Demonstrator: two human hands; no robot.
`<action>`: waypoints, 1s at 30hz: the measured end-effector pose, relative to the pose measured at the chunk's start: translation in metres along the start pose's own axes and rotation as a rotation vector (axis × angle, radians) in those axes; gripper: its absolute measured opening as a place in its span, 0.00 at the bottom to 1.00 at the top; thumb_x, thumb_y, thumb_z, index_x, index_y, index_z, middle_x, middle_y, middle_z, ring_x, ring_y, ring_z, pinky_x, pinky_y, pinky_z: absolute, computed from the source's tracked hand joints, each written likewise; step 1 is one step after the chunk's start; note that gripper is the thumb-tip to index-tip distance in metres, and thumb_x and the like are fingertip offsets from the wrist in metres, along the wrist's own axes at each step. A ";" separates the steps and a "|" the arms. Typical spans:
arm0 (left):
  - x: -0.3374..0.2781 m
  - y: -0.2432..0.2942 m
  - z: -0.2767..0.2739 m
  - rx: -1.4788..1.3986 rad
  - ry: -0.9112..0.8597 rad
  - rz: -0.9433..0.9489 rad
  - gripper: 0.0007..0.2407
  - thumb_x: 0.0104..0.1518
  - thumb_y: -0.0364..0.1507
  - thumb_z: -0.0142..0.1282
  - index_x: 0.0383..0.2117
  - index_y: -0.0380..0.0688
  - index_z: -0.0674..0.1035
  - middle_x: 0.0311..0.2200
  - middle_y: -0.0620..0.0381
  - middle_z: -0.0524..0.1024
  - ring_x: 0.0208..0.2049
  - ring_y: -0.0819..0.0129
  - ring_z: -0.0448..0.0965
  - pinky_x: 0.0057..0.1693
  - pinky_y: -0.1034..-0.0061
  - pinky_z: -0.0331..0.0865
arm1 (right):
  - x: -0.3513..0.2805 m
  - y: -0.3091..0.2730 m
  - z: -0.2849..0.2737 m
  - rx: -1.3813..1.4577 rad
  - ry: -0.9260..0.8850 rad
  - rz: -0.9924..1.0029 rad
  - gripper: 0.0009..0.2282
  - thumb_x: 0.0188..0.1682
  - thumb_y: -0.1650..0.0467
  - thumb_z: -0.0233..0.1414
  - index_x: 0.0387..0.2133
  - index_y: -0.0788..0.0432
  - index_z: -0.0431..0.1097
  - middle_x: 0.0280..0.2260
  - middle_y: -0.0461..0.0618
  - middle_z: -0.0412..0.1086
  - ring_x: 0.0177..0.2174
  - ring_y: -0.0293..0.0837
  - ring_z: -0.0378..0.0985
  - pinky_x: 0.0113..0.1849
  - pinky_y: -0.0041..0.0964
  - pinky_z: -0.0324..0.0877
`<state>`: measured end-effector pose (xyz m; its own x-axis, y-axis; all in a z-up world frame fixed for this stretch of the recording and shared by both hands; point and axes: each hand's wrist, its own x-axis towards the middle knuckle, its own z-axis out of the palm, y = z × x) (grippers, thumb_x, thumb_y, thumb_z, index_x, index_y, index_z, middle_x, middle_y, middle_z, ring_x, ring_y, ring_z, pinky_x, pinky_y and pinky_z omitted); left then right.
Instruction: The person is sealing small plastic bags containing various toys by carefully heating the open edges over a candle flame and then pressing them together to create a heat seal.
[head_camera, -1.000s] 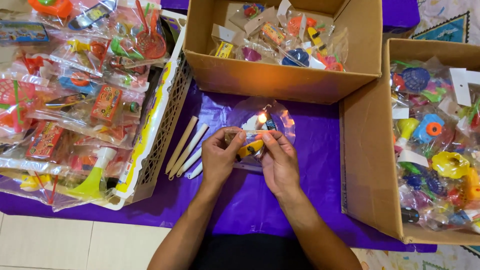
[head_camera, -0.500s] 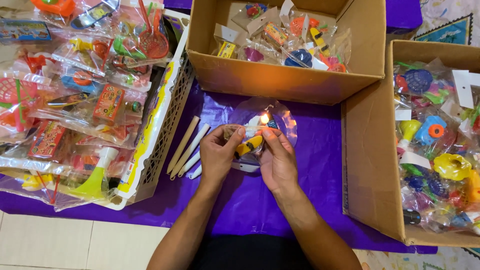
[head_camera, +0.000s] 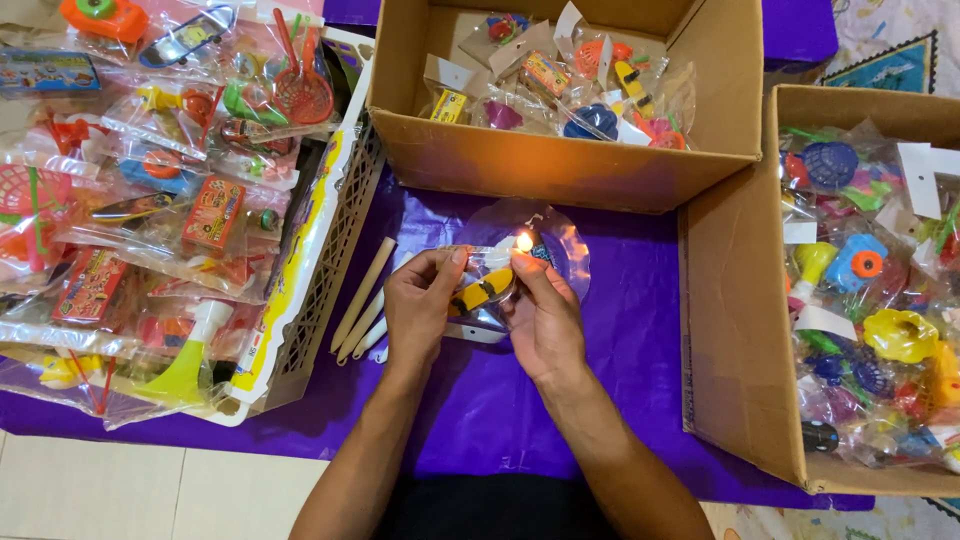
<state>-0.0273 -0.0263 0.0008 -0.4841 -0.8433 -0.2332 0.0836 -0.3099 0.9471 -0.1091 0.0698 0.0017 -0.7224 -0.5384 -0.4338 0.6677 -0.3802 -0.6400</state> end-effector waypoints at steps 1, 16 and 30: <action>0.000 0.001 0.001 0.001 0.001 -0.001 0.09 0.56 0.33 0.66 0.28 0.39 0.86 0.24 0.48 0.81 0.27 0.69 0.79 0.35 0.77 0.77 | 0.000 -0.001 0.000 0.000 0.000 0.001 0.04 0.50 0.73 0.59 0.28 0.55 0.71 0.27 0.48 0.73 0.26 0.39 0.73 0.26 0.28 0.61; -0.005 -0.002 0.003 0.014 0.009 0.020 0.09 0.57 0.34 0.65 0.27 0.40 0.86 0.22 0.54 0.79 0.27 0.74 0.78 0.33 0.81 0.75 | -0.001 0.007 -0.011 -0.135 -0.010 -0.104 0.04 0.50 0.72 0.59 0.32 0.60 0.72 0.29 0.53 0.76 0.29 0.41 0.79 0.33 0.31 0.73; 0.000 -0.007 0.003 -0.031 0.074 0.023 0.09 0.56 0.33 0.68 0.28 0.39 0.85 0.15 0.56 0.73 0.21 0.77 0.72 0.30 0.83 0.70 | 0.000 0.003 -0.007 -0.144 -0.031 -0.126 0.06 0.49 0.74 0.61 0.27 0.57 0.70 0.22 0.45 0.65 0.22 0.36 0.67 0.26 0.26 0.63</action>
<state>-0.0304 -0.0227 -0.0050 -0.4159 -0.8802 -0.2285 0.1213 -0.3028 0.9453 -0.1086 0.0737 -0.0051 -0.7912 -0.5174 -0.3261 0.5381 -0.3355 -0.7733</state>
